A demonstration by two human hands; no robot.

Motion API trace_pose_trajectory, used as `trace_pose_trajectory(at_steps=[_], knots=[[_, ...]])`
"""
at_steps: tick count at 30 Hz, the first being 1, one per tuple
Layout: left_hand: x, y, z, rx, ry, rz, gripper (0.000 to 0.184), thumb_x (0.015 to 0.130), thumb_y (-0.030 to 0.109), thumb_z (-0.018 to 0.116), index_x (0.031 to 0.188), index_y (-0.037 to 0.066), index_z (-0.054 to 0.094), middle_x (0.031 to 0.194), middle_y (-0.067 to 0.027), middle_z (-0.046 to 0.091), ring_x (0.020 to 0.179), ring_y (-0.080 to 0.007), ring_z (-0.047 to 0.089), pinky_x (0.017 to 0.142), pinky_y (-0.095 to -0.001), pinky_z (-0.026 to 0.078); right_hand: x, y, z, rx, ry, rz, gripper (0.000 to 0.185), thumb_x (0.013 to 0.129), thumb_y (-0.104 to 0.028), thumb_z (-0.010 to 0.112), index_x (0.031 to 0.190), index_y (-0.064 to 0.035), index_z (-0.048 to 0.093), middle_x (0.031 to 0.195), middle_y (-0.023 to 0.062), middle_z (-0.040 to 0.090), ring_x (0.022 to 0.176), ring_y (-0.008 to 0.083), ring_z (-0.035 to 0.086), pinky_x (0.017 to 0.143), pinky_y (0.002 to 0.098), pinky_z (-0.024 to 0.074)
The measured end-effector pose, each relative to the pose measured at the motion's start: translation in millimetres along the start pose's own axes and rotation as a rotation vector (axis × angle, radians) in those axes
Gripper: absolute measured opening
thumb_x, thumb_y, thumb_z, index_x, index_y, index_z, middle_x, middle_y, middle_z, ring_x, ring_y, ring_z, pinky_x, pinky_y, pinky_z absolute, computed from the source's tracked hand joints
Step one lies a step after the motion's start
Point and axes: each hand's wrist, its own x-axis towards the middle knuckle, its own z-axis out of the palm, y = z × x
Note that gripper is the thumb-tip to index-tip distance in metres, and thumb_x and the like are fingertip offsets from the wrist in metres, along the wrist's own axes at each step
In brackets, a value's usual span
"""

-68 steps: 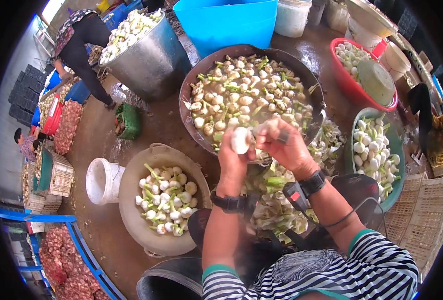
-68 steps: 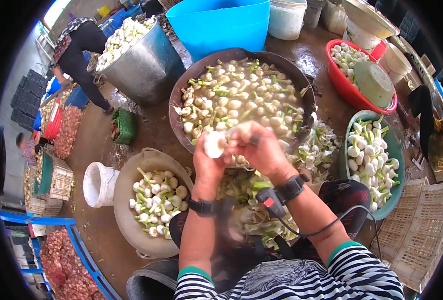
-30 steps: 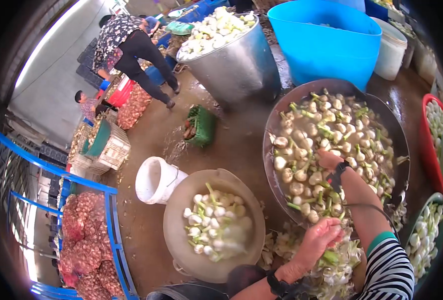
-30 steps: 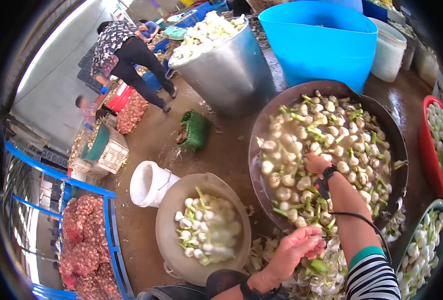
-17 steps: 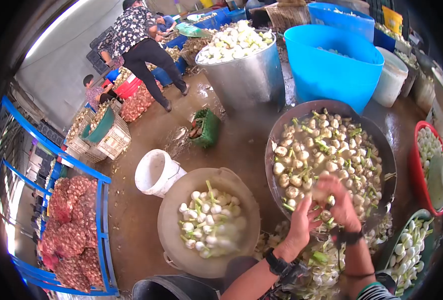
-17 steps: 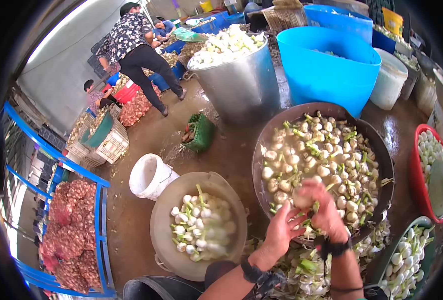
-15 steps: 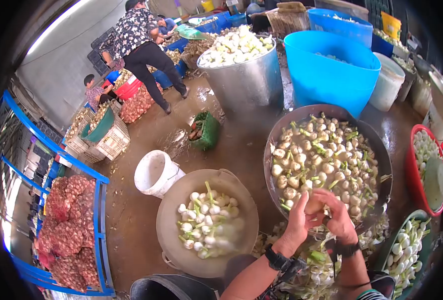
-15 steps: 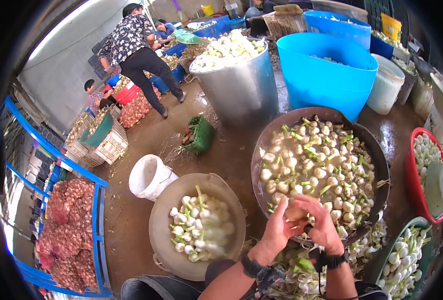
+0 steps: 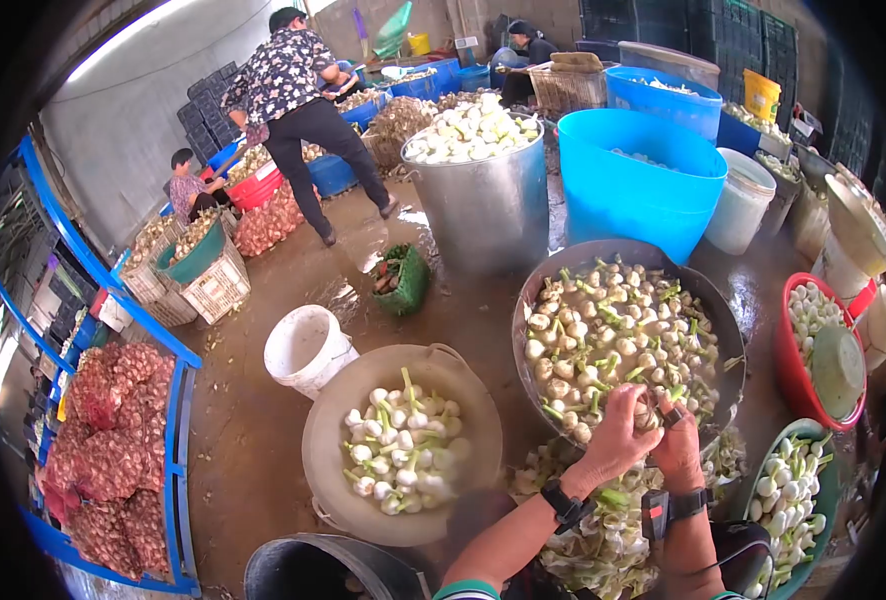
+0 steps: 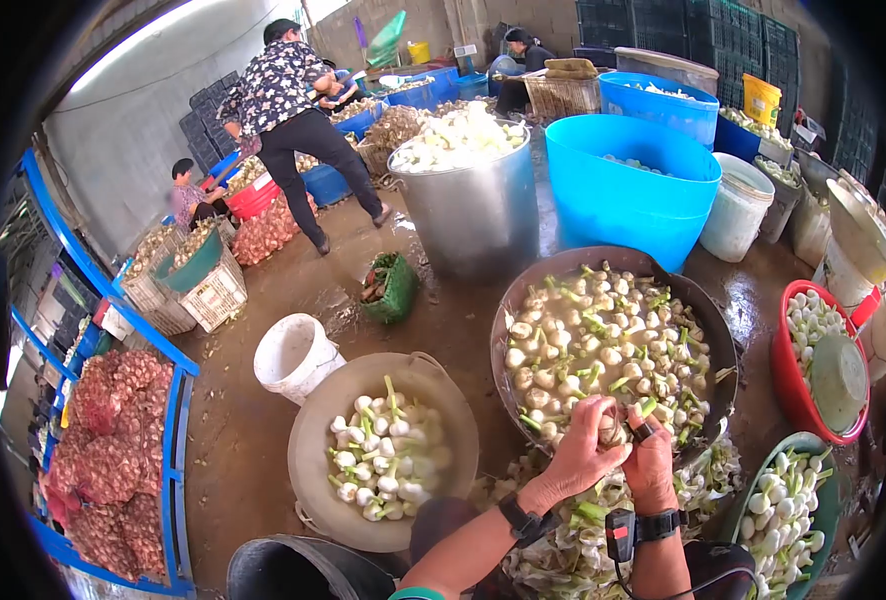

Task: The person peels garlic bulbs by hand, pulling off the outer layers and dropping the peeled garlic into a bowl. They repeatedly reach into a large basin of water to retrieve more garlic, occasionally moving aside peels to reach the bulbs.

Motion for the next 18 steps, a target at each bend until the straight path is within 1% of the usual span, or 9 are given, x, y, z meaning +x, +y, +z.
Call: trace_pose_trajectory(at_steps=[1,4,5,8,9,12,16,17,18], knots=[[-1,-2,-1,-0.023,-0.030,-0.007,0.074,0.071,0.017,0.070,0.132,0.003,0.029,0.125,-0.0213,0.036,0.115,-0.0376,0.042,0.094,-0.0394,0.041,-5,-5,6,-0.054,0.001,-0.038,0.024,0.091,-0.015,0.053,0.103,0.0050,0.056,0.097,0.0092,0.061,0.088,0.0174,0.060,0.079,0.0310,0.0489],[-3,-3,-1,0.066,0.014,0.051,0.082,0.066,0.017,0.076,0.132,0.003,0.029,0.124,-0.0192,0.037,0.111,-0.0349,0.046,0.092,-0.0388,0.042,-18,-5,21,-0.116,-0.036,-0.154,0.028,0.093,-0.019,0.051,0.107,0.0041,0.056,0.099,0.0083,0.061,0.088,0.0147,0.059,0.078,0.0270,0.0480],[-2,-1,-4,0.144,0.045,0.147,0.083,0.064,0.013,0.077,0.132,0.003,0.030,0.125,-0.0207,0.037,0.111,-0.0355,0.046,0.091,-0.0390,0.043,-14,-4,7,-0.372,0.018,-0.122,0.029,0.093,-0.024,0.051,0.103,0.0024,0.057,0.094,0.0047,0.060,0.081,0.0102,0.057,0.071,0.0232,0.0464],[-2,-5,-3,0.255,-0.004,0.257,0.075,0.068,0.009,0.071,0.132,0.002,0.031,0.126,-0.0241,0.036,0.114,-0.0401,0.043,0.094,-0.0406,0.041,-11,-6,2,-0.397,-0.021,-0.052,0.029,0.093,-0.027,0.052,0.096,0.0002,0.059,0.083,-0.0006,0.058,0.070,0.0053,0.052,0.059,0.0201,0.0420],[-2,-5,-2,0.244,0.016,0.273,0.073,0.068,0.006,0.070,0.131,0.003,0.033,0.126,-0.0240,0.037,0.116,-0.0398,0.042,0.095,-0.0408,0.041,-8,6,14,-0.295,0.017,-0.198,0.027,0.092,-0.029,0.053,0.089,-0.0026,0.059,0.074,-0.0053,0.055,0.061,0.0024,0.046,0.050,0.0190,0.0360],[0,3,-6,0.212,0.021,0.209,0.074,0.067,0.005,0.070,0.131,0.003,0.032,0.126,-0.0237,0.037,0.116,-0.0398,0.043,0.095,-0.0411,0.042,-7,-5,-4,-0.628,0.016,-0.108,0.027,0.092,-0.029,0.054,0.089,-0.0032,0.059,0.075,-0.0055,0.054,0.061,0.0021,0.046,0.049,0.0204,0.0368],[1,-3,-4,0.116,0.028,0.151,0.077,0.065,0.005,0.072,0.131,0.004,0.033,0.125,-0.0220,0.036,0.114,-0.0395,0.044,0.093,-0.0403,0.043,-12,-7,-3,-0.362,-0.084,-0.144,0.038,0.090,-0.027,0.055,0.110,0.0057,0.056,0.085,0.0002,0.055,0.074,0.0060,0.053,0.059,0.0231,0.0459],[2,-5,-4,0.086,0.033,0.107,0.079,0.063,0.004,0.073,0.131,0.004,0.033,0.125,-0.0213,0.035,0.113,-0.0392,0.044,0.092,-0.0395,0.043,-14,-15,-5,-0.543,-0.067,-0.082,0.042,0.090,-0.025,0.054,0.117,0.0071,0.053,0.089,0.0013,0.056,0.079,0.0077,0.053,0.066,0.0228,0.0465],[3,-6,-6,0.057,0.039,0.063,0.080,0.062,0.004,0.074,0.131,0.004,0.033,0.125,-0.0206,0.035,0.112,-0.0389,0.045,0.092,-0.0387,0.043,-15,-18,-3,-0.628,-0.061,-0.124,0.042,0.090,-0.025,0.053,0.116,0.0070,0.053,0.089,0.0015,0.056,0.080,0.0078,0.052,0.068,0.0227,0.0459]])
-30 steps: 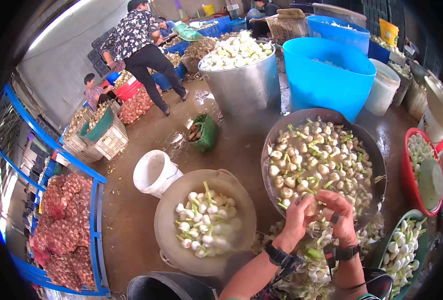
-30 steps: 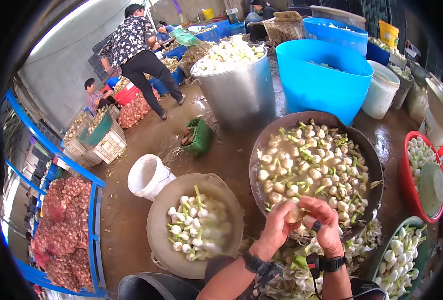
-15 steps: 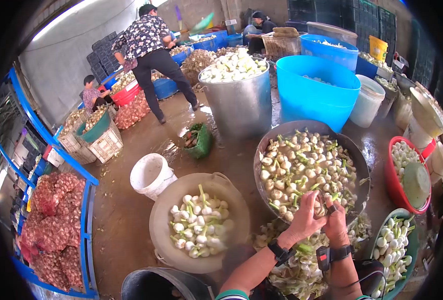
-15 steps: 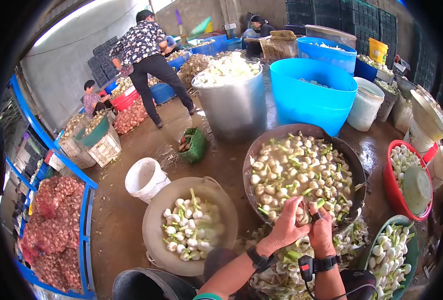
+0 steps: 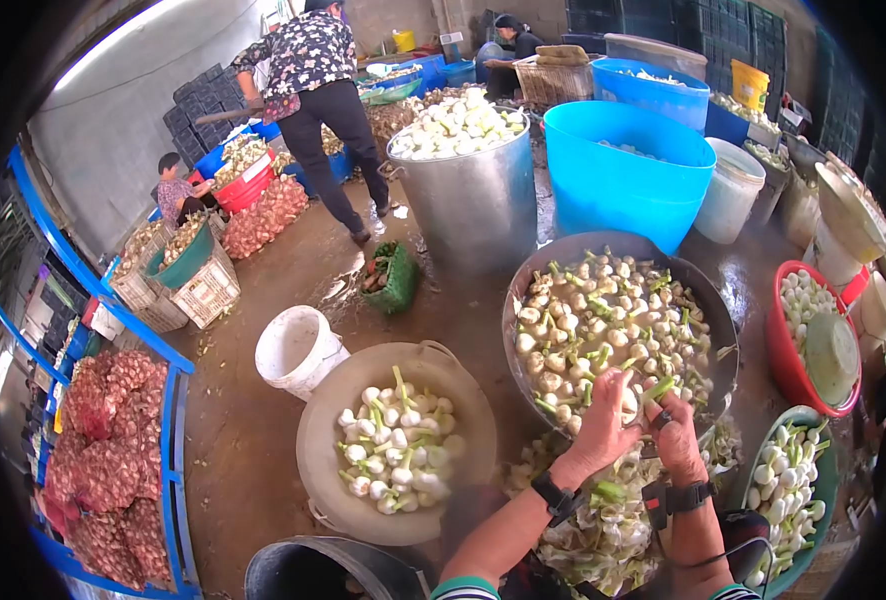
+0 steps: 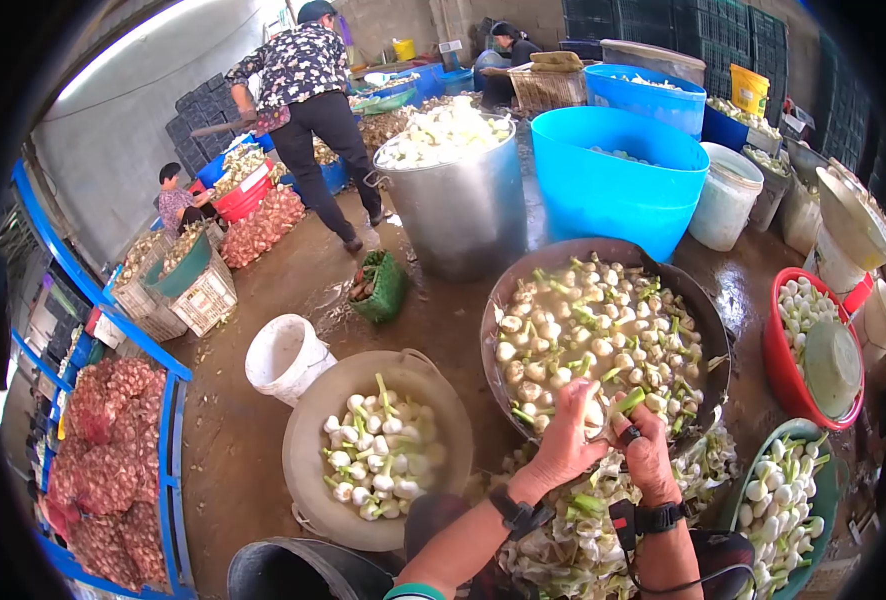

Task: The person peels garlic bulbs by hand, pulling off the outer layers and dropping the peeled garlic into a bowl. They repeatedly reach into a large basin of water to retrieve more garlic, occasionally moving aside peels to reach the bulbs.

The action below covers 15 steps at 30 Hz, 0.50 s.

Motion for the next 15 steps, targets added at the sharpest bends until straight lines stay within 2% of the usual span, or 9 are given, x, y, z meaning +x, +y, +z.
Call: trace_pose_trajectory(at_steps=[2,3,7,9,10,11,12,14,15], knots=[[0,1,-1,-0.036,-0.033,-0.025,0.080,0.061,0.001,0.073,0.131,0.004,0.033,0.125,-0.0186,0.035,0.113,-0.0341,0.046,0.090,-0.0369,0.045,0,-4,1,-0.172,0.025,-0.073,0.041,0.090,-0.026,0.052,0.114,0.0069,0.054,0.091,0.0019,0.056,0.082,0.0079,0.051,0.071,0.0225,0.0447],[-1,-1,0,-0.069,-0.058,-0.065,0.079,0.062,0.000,0.073,0.131,0.004,0.034,0.126,-0.0178,0.034,0.113,-0.0318,0.046,0.089,-0.0359,0.046,1,1,-1,-0.252,0.044,-0.233,0.035,0.090,-0.022,0.052,0.111,0.0060,0.056,0.087,0.0022,0.057,0.079,0.0081,0.051,0.072,0.0222,0.0430],[-3,-19,3,-0.393,-0.177,-0.318,0.071,0.069,0.003,0.071,0.131,0.003,0.037,0.126,-0.0126,0.039,0.107,-0.0226,0.052,0.083,-0.0322,0.050,-2,-1,-2,-0.289,0.069,-0.291,0.030,0.089,-0.021,0.053,0.104,0.0040,0.060,0.077,0.0013,0.057,0.073,0.0067,0.049,0.067,0.0225,0.0419],[0,-23,-2,-0.907,-0.236,-0.576,0.064,0.076,0.012,0.069,0.131,0.003,0.038,0.120,-0.0104,0.045,0.101,-0.0201,0.055,0.080,-0.0317,0.052,-6,4,-11,-0.210,-0.001,-0.340,0.026,0.088,-0.019,0.053,0.101,0.0031,0.061,0.074,0.0009,0.057,0.070,0.0061,0.048,0.065,0.0220,0.0406],[2,-23,-6,-1.166,-0.262,-0.705,0.061,0.079,0.016,0.067,0.131,0.002,0.039,0.118,-0.0093,0.049,0.099,-0.0189,0.057,0.079,-0.0315,0.053,-6,3,-7,-0.141,0.040,-0.257,0.025,0.088,-0.018,0.053,0.099,0.0027,0.061,0.074,0.0006,0.057,0.069,0.0059,0.047,0.063,0.0218,0.0398],[2,-15,-9,-1.112,-0.251,-0.677,0.055,0.086,0.035,0.058,0.128,0.002,0.042,0.107,-0.0083,0.057,0.094,-0.0178,0.060,0.076,-0.0323,0.054,-7,2,0,-0.072,0.081,-0.173,0.024,0.088,-0.017,0.053,0.098,0.0024,0.062,0.074,0.0003,0.057,0.067,0.0057,0.047,0.061,0.0215,0.0391],[3,-26,-5,-1.173,-0.267,-0.757,0.057,0.088,0.046,0.051,0.124,0.002,0.046,0.106,-0.0095,0.059,0.085,-0.0190,0.064,0.068,-0.0321,0.056,-8,3,4,-0.002,0.124,-0.088,0.022,0.088,-0.016,0.052,0.097,0.0021,0.062,0.074,-0.0001,0.057,0.065,0.0056,0.046,0.059,0.0213,0.0383],[11,-26,-14,-1.238,-0.330,-0.999,0.056,0.089,0.050,0.047,0.118,0.002,0.049,0.099,-0.0098,0.063,0.072,-0.0200,0.066,0.056,-0.0310,0.055,1,25,14,0.255,0.233,-0.166,0.019,0.084,-0.006,0.053,0.098,0.0016,0.063,0.080,-0.0004,0.059,0.065,0.0054,0.049,0.053,0.0211,0.0413],[8,-37,-3,-1.061,-0.153,-1.021,0.056,0.088,0.051,0.049,0.114,0.001,0.051,0.087,-0.0081,0.064,0.063,-0.0202,0.065,0.049,-0.0296,0.053,-3,19,16,0.198,0.228,-0.143,0.020,0.084,-0.003,0.052,0.100,0.0018,0.063,0.082,0.0001,0.059,0.067,0.0058,0.050,0.056,0.0212,0.0423]])
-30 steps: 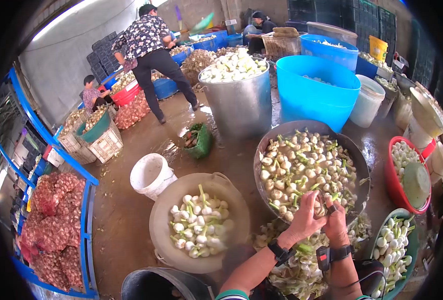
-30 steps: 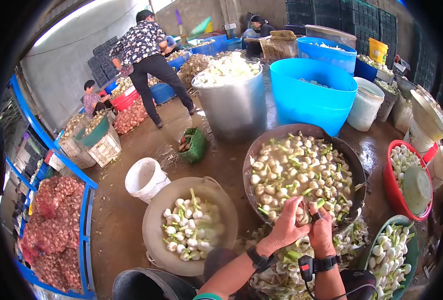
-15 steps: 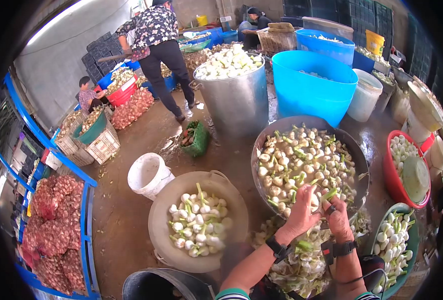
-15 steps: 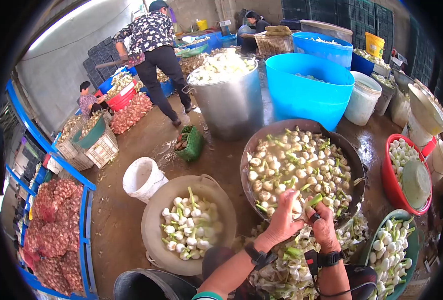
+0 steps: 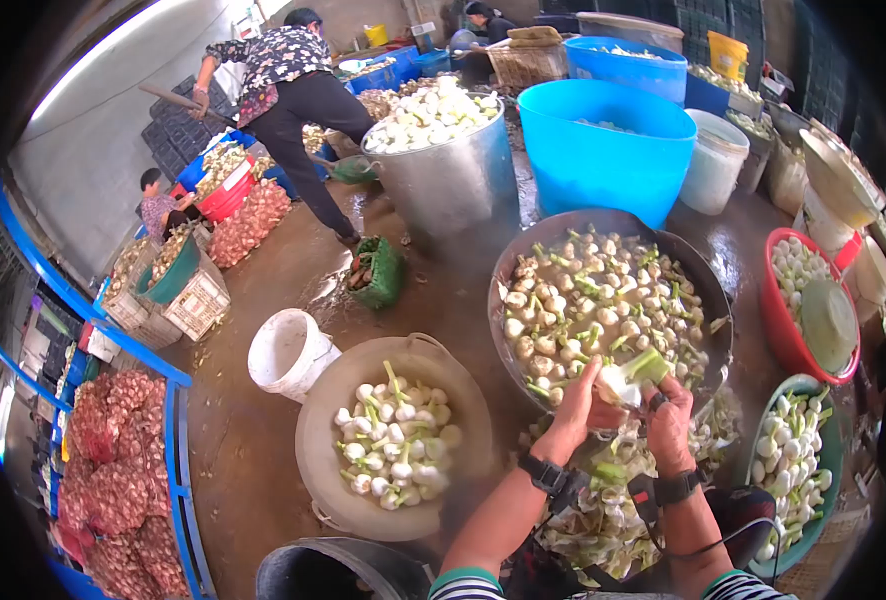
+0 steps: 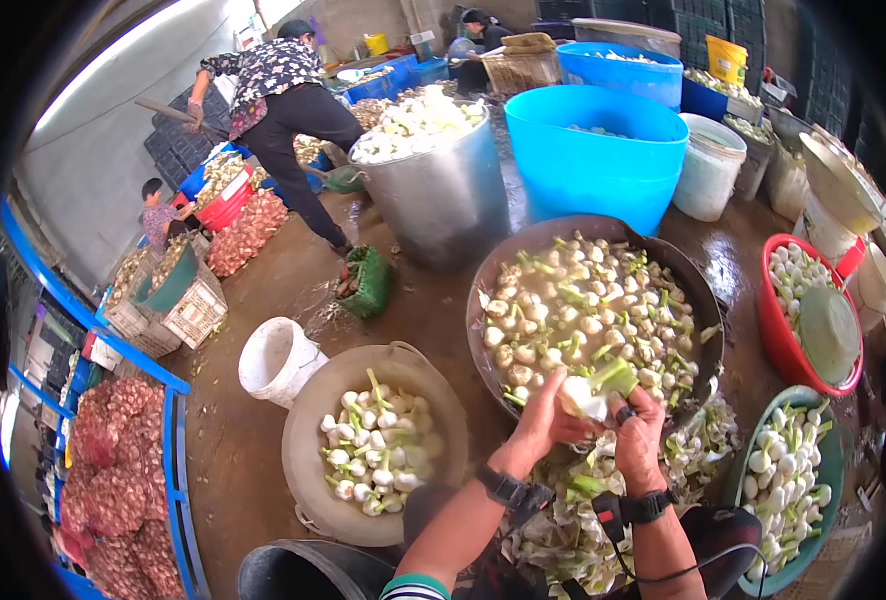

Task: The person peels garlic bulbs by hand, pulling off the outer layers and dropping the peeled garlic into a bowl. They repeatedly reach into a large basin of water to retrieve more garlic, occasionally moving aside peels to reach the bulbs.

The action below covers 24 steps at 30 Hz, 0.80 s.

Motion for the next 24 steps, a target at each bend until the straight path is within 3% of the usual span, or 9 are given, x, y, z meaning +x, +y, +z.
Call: trace_pose_trajectory(at_steps=[3,6,9,13,15,19,22,23,24], knots=[[-11,0,6,0.508,0.128,0.286,0.050,0.087,0.043,0.055,0.115,0.001,0.049,0.095,-0.0099,0.060,0.070,-0.0165,0.063,0.052,-0.0278,0.054,0,-8,-8,-0.331,-0.106,0.003,0.028,0.079,0.007,0.046,0.101,0.0033,0.062,0.083,0.0010,0.060,0.073,0.0075,0.052,0.064,0.0219,0.0436],[-23,-8,24,0.361,-0.037,0.392,0.050,0.087,0.034,0.059,0.121,0.002,0.042,0.105,-0.0102,0.056,0.083,-0.0149,0.060,0.059,-0.0266,0.054,-2,-31,-15,-0.477,-0.265,0.027,0.037,0.071,0.006,0.042,0.103,0.0029,0.061,0.081,0.0013,0.059,0.077,0.0095,0.051,0.070,0.0233,0.0422],[-11,-13,24,-0.006,-0.083,0.314,0.042,0.087,0.028,0.059,0.117,0.003,0.042,0.097,-0.0069,0.057,0.086,-0.0158,0.059,0.062,-0.0267,0.053,-13,-24,2,-0.063,-0.275,0.225,0.026,0.082,-0.004,0.046,0.101,0.0031,0.061,0.084,0.0038,0.061,0.075,0.0102,0.054,0.067,0.0238,0.0445],[-7,-8,19,-0.397,-0.028,0.184,0.039,0.088,0.045,0.048,0.100,0.008,0.056,0.079,-0.0111,0.060,0.053,-0.0245,0.057,0.038,-0.0341,0.044,-11,12,5,0.510,-0.250,0.207,0.042,0.094,-0.032,0.044,0.112,0.0050,0.051,0.099,0.0081,0.058,0.081,0.0155,0.056,0.065,0.0259,0.0476],[-3,0,-4,-0.413,-0.187,0.224,0.042,0.088,0.047,0.046,0.097,0.008,0.058,0.079,-0.0125,0.060,0.052,-0.0254,0.055,0.038,-0.0323,0.041,8,26,-26,0.940,-0.210,0.455,0.033,0.093,-0.025,0.042,0.109,0.0023,0.052,0.103,0.0082,0.058,0.087,0.0184,0.057,0.071,0.0266,0.0481],[-20,22,-1,-0.467,-0.380,0.376,0.041,0.092,0.042,0.043,0.099,0.005,0.059,0.083,-0.0110,0.061,0.062,-0.0218,0.056,0.047,-0.0303,0.043,-5,-16,-55,0.781,-0.097,0.281,0.032,0.090,-0.016,0.044,0.116,0.0005,0.051,0.101,0.0096,0.061,0.083,0.0180,0.060,0.069,0.0299,0.0509],[-19,18,4,-0.303,-0.166,0.392,0.040,0.092,0.042,0.046,0.099,0.005,0.060,0.082,-0.0063,0.061,0.064,-0.0176,0.057,0.048,-0.0281,0.042,-40,-4,-67,-0.373,-0.418,0.566,0.037,0.085,-0.008,0.050,0.122,-0.0036,0.053,0.105,0.0095,0.063,0.093,0.0220,0.060,0.078,0.0354,0.0503],[-18,14,8,-0.243,-0.073,0.405,0.040,0.092,0.042,0.046,0.100,0.005,0.060,0.082,-0.0053,0.061,0.065,-0.0166,0.058,0.048,-0.0277,0.042,-61,51,-91,-0.893,-0.649,0.121,0.041,0.081,-0.020,0.063,0.121,-0.0120,0.056,0.098,0.0126,0.065,0.088,0.0274,0.062,0.075,0.0380,0.0494],[-17,12,12,-0.119,0.040,0.443,0.039,0.092,0.041,0.049,0.103,0.005,0.058,0.084,-0.0033,0.061,0.067,-0.0134,0.059,0.048,-0.0270,0.043,-69,29,-74,-1.326,-0.767,0.297,0.046,0.077,-0.022,0.066,0.122,-0.0154,0.055,0.104,0.0160,0.063,0.093,0.0331,0.061,0.080,0.0411,0.0472]])
